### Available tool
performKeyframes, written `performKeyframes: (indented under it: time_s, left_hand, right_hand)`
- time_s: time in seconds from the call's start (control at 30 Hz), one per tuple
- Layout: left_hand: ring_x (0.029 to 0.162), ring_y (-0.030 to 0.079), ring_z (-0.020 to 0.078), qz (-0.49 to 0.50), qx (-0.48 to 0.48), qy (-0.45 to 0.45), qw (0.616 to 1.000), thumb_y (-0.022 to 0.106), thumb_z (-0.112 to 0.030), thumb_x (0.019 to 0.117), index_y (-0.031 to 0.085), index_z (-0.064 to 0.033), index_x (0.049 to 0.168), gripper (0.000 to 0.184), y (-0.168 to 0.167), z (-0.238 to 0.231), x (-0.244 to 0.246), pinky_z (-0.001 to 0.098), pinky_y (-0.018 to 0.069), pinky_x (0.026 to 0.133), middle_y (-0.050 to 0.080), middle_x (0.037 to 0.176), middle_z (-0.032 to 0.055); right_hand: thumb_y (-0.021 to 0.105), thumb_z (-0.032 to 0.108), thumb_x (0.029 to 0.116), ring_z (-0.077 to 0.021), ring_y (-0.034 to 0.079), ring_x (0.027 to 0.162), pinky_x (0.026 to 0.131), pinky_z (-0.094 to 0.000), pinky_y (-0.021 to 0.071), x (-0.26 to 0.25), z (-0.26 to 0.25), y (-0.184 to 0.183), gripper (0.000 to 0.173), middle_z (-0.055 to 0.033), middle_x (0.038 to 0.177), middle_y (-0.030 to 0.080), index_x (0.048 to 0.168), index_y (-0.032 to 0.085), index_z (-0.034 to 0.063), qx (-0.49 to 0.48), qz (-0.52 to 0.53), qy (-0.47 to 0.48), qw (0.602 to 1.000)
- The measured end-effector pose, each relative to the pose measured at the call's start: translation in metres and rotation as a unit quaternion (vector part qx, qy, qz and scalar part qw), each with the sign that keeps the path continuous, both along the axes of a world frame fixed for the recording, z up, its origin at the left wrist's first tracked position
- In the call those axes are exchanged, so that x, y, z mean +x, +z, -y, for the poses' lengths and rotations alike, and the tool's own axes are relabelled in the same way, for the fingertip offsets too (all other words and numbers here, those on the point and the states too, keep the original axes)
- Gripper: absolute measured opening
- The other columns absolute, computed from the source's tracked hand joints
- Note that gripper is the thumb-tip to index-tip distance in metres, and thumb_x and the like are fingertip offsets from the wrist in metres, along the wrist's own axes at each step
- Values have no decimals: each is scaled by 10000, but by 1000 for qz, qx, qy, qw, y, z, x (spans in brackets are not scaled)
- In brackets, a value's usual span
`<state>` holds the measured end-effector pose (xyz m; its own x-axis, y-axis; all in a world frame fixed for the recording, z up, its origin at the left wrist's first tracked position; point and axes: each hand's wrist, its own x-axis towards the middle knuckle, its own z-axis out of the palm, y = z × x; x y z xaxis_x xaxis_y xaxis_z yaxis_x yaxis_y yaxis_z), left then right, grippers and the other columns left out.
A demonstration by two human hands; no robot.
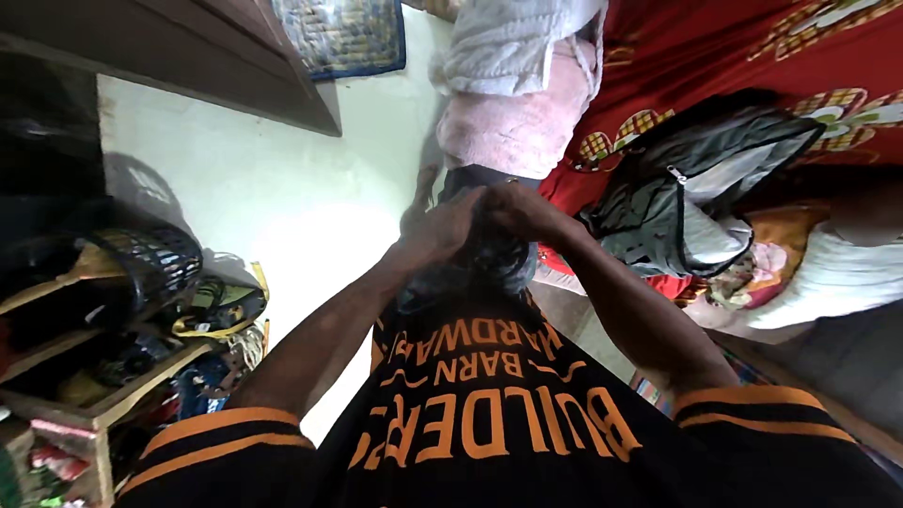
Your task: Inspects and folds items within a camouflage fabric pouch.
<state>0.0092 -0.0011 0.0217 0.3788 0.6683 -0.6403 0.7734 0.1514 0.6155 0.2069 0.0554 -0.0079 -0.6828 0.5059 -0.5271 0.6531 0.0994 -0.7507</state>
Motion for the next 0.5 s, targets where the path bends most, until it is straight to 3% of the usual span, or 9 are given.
performKeyframes:
  time_s: [0.07, 0.13, 0.23, 0.37, 0.5]
  left_hand:
    - [926, 697, 445, 1, -24, -24, 999, 368, -120, 1093, 335, -181, 1589, 501, -3, -10, 2, 621, 549, 836, 694, 1045, 261]
    - [976, 698, 424, 25, -12, -40, 999, 404, -97, 1075, 427, -161, 1536, 466, -8, -11, 3, 610, 548, 868, 699, 1080, 241]
    - [1026, 689, 410, 42, -3, -82, 996, 519, -50, 1029, 555, -87, 1416, 391, -8, -17, 10, 590, 538, 908, 699, 1093, 230]
    - [980, 702, 431, 40, 46, -68, 996, 519, -107, 1051, 641, -57, 1278, 262, -6, -18, 18, 612, 549, 862, 712, 1037, 233]
    - [1045, 685, 433, -5, 41, -24, 999, 440, -116, 1072, 643, -111, 1304, 308, -7, -32, 18, 621, 537, 891, 707, 1103, 219]
  right_hand:
    - [637, 123, 962, -321, 685, 1021, 937, -539, 533, 5, 3, 0, 213, -183, 1056, 706, 1125, 689, -4, 25, -23, -19, 999]
    - [662, 133, 949, -289, 708, 934, 875, -511, 563, 11, 12, 4, 158, -152, 968, 722, 1039, 713, 13, 85, -52, -53, 994]
    - [665, 113, 939, -333, 716, 853, 781, -508, 581, 19, 23, 10, 132, -175, 897, 714, 975, 725, 1, 200, -99, -70, 972]
    - [608, 108, 974, -322, 728, 835, 771, -460, 602, 31, 29, 12, 154, -176, 904, 726, 960, 721, 3, 268, -149, -48, 950]
    - [614, 62, 962, -317, 739, 888, 806, -434, 609, 38, 30, 14, 127, -174, 939, 741, 923, 721, 5, 305, -173, -18, 936]
